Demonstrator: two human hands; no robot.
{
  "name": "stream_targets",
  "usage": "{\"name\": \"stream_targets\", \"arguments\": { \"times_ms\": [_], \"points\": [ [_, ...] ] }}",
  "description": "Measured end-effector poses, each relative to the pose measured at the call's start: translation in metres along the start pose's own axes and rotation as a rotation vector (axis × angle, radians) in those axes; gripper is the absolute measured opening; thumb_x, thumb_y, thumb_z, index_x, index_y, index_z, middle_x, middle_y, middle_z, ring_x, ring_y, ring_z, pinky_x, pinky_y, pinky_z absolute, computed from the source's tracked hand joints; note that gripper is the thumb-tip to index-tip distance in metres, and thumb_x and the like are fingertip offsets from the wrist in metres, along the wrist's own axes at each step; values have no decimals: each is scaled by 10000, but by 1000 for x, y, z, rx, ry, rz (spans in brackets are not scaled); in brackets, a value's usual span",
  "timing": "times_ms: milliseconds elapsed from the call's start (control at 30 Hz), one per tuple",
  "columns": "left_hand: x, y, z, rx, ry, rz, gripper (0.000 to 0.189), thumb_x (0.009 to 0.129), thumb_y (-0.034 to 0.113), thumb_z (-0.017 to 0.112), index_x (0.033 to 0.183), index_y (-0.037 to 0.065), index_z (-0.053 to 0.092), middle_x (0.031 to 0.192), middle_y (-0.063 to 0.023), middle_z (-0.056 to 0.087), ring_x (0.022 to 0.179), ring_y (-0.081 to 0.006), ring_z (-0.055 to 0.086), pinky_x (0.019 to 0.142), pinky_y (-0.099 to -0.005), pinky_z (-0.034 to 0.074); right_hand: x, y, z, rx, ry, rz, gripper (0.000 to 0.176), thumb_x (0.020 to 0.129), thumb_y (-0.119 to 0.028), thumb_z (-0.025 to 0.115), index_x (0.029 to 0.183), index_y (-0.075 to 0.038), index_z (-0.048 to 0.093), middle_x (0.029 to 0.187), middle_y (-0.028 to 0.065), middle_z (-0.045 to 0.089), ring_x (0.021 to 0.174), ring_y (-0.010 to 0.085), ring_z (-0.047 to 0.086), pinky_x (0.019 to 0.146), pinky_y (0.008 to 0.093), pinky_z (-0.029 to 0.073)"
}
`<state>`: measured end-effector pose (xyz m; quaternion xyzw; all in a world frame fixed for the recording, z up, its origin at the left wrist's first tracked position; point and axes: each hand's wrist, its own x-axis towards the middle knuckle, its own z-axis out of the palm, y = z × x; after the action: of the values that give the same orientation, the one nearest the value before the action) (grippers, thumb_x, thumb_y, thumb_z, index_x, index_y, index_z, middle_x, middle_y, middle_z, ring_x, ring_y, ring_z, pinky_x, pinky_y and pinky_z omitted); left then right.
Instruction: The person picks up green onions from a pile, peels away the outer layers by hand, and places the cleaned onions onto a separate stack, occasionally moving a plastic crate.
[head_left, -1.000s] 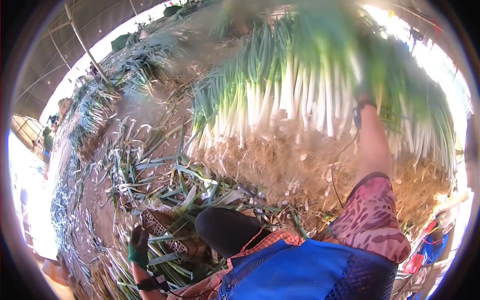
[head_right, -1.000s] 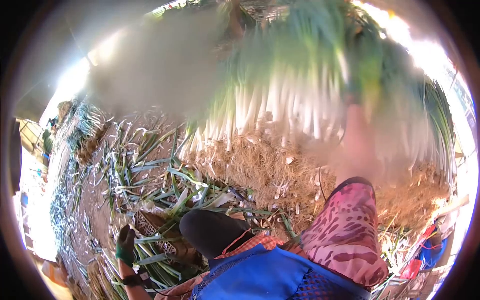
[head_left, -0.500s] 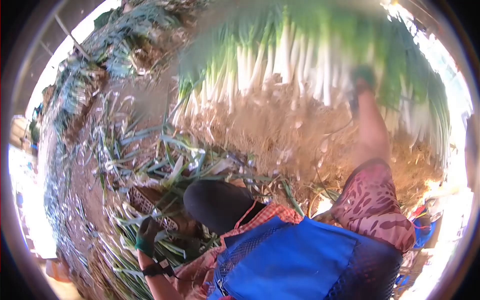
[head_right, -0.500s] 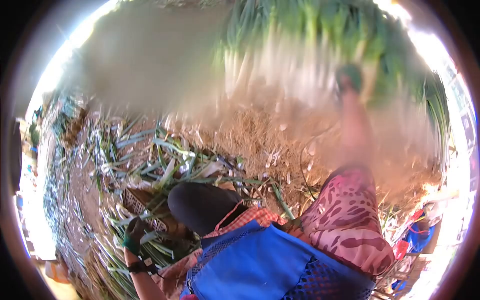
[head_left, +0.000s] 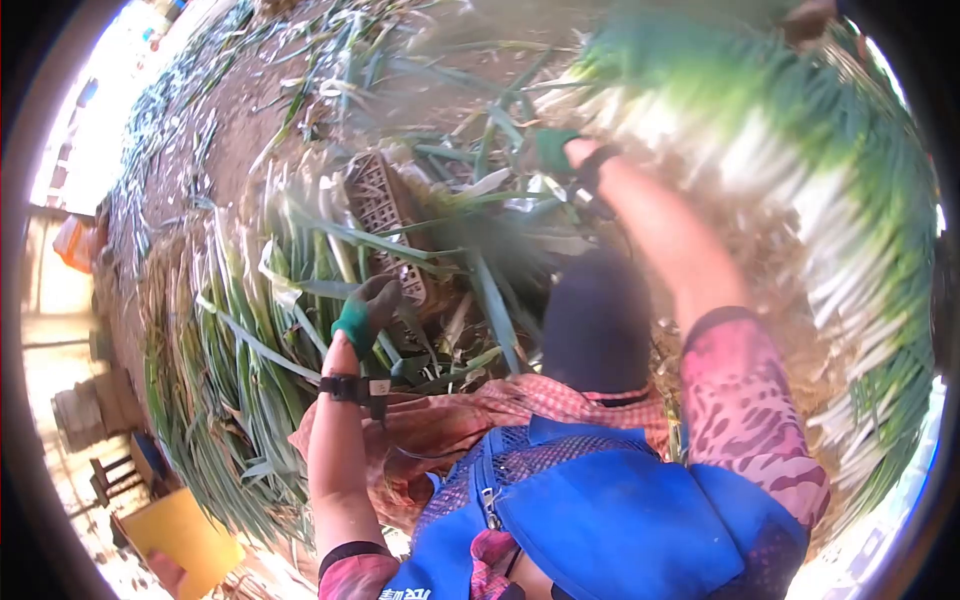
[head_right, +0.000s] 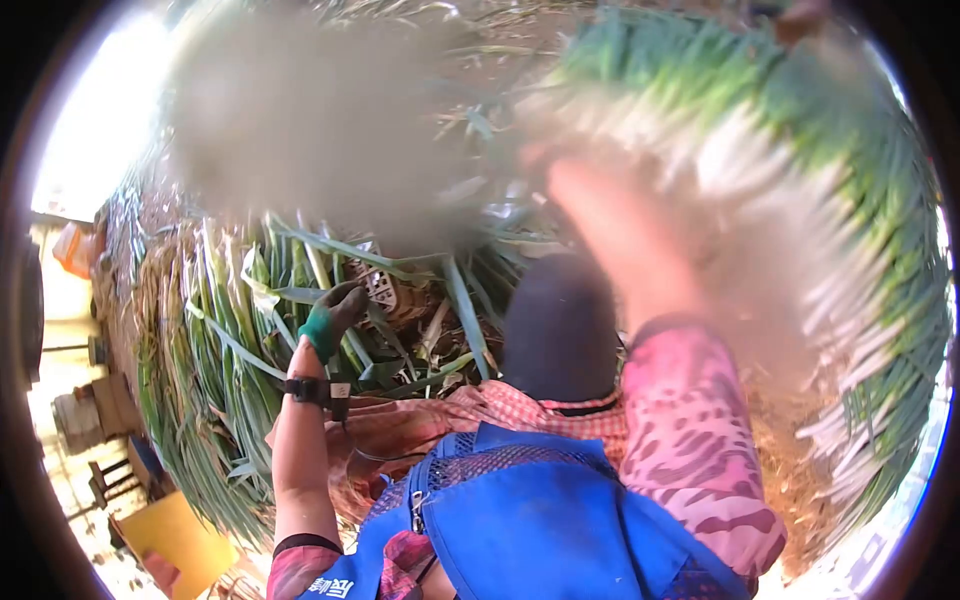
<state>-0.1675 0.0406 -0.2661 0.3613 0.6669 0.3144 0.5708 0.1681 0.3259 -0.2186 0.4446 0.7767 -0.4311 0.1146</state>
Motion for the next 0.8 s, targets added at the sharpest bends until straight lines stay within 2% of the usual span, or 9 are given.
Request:
{"name": "stream_targets", "arguments": {
  "times_ms": [33,133,300,367,433,467,533,700,800],
  "points": [
    [4,0,3,-53,23,11,421,932,262,636,1260,4,579,1071,-53,655,919,-129,602,785,-274,500,31,-16,25,-98,-81,12,353,808,-384,627,1016,-120,734,963,122,713,861,226,657,784,400,499],
    [31,-26,12,-265,-32,-66,409,939,257,628,1261,9,581,1066,-54,652,908,-126,601,787,-270,499,79,-26,128,-219,257,-362,363,830,-379,595,1058,-118,703,1041,120,682,913,283,619,811,429,469],
    [57,-44,58,-33,-209,-122,452,928,276,656,1277,4,565,1096,-49,638,975,-131,590,863,-274,491,193,28,218,-269,-206,60,568,860,-405,570,1326,-84,523,1356,180,505,1272,347,443,1058,490,334],
    [65,-43,80,-43,-194,-243,491,923,296,643,1304,3,543,1105,-71,647,938,-139,597,838,-290,496,231,44,253,-268,-74,229,619,891,-393,522,1414,-72,437,1467,195,401,1374,392,341,1115,537,269],
    [85,-73,92,-63,-237,-281,508,926,287,616,1331,0,509,1117,-95,649,920,-159,620,822,-325,512,232,29,273,-395,296,266,586,950,-361,405,1443,-45,383,1517,224,314,1401,454,260,1117,597,213],
    [92,-81,97,-190,-271,-326,527,921,274,620,1351,2,484,1126,-94,644,909,-155,619,818,-319,512,246,27,283,-415,304,313,569,963,-362,389,1443,-56,388,1533,197,298,1419,425,236,1116,631,172],
    [96,-85,111,-138,-177,-90,559,915,253,623,1380,2,440,1163,-99,633,954,-158,610,844,-313,504,263,26,299,-436,322,399,522,955,-341,424,1391,-54,439,1435,180,375,1323,387,318,1058,573,237],
    [115,-72,121,-248,-137,-263,541,923,254,628,1354,-21,449,1227,-149,603,1062,-193,581,919,-322,467,275,45,238,-158,182,338,408,934,-288,511,1261,-51,567,1191,139,567,1082,292,521,913,428,399],
    [133,-84,128,-319,-40,-191,499,926,251,624,1315,-26,479,1178,-121,623,1012,-165,579,897,-304,470,259,64,187,154,106,249,343,921,-257,564,1183,-49,643,1044,115,683,938,235,643,826,342,496]
  ]
}}
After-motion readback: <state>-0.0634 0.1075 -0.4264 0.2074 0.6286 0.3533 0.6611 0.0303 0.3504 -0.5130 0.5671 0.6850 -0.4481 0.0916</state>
